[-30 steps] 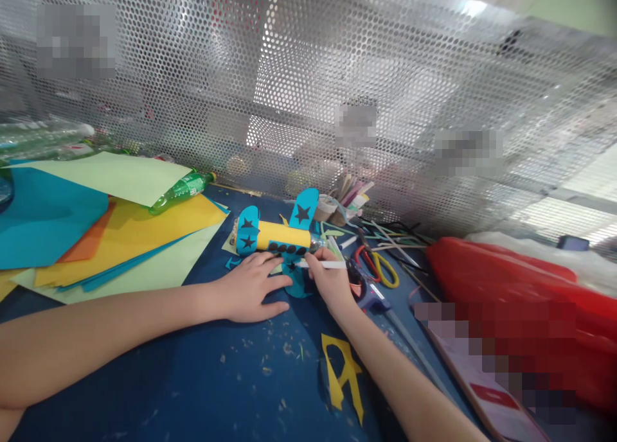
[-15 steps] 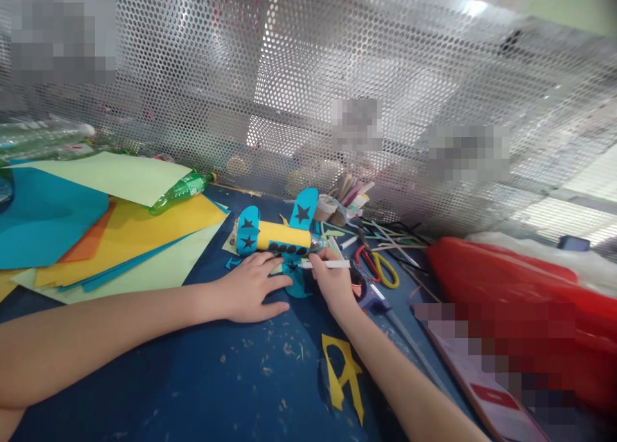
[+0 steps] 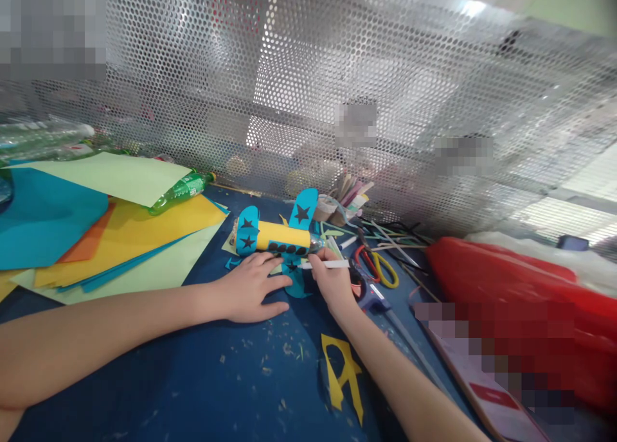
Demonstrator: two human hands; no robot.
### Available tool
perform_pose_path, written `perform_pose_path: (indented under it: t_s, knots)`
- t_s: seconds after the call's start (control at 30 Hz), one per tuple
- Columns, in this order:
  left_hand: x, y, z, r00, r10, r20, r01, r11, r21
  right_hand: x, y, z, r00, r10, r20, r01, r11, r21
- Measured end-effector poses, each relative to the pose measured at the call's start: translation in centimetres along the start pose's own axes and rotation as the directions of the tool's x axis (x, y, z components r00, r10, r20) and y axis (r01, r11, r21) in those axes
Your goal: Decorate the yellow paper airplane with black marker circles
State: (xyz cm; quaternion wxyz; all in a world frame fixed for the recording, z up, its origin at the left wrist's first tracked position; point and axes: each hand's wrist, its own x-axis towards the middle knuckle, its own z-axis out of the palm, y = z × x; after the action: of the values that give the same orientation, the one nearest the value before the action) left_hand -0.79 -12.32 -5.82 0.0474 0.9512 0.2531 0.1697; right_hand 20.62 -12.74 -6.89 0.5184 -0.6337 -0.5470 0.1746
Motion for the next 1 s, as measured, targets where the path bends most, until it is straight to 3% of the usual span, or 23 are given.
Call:
perform_pose_path:
  t_s: [0.37, 1.0]
  knots:
    - [0.03, 0.15, -0.23, 1.000, -0.006, 0.015, 0.005, 1.000, 0.004, 0.04, -0.46, 0.05, 0.996, 0.086, 0.016, -0.086, 0.996, -0.022]
    - [0.01, 0.12, -0.14, 1.000, -0.008, 0.012, 0.008, 1.000, 0.001, -0.04, -0.39, -0.02, 0.998, 0.054, -0.011, -0.054, 0.998, -0.036]
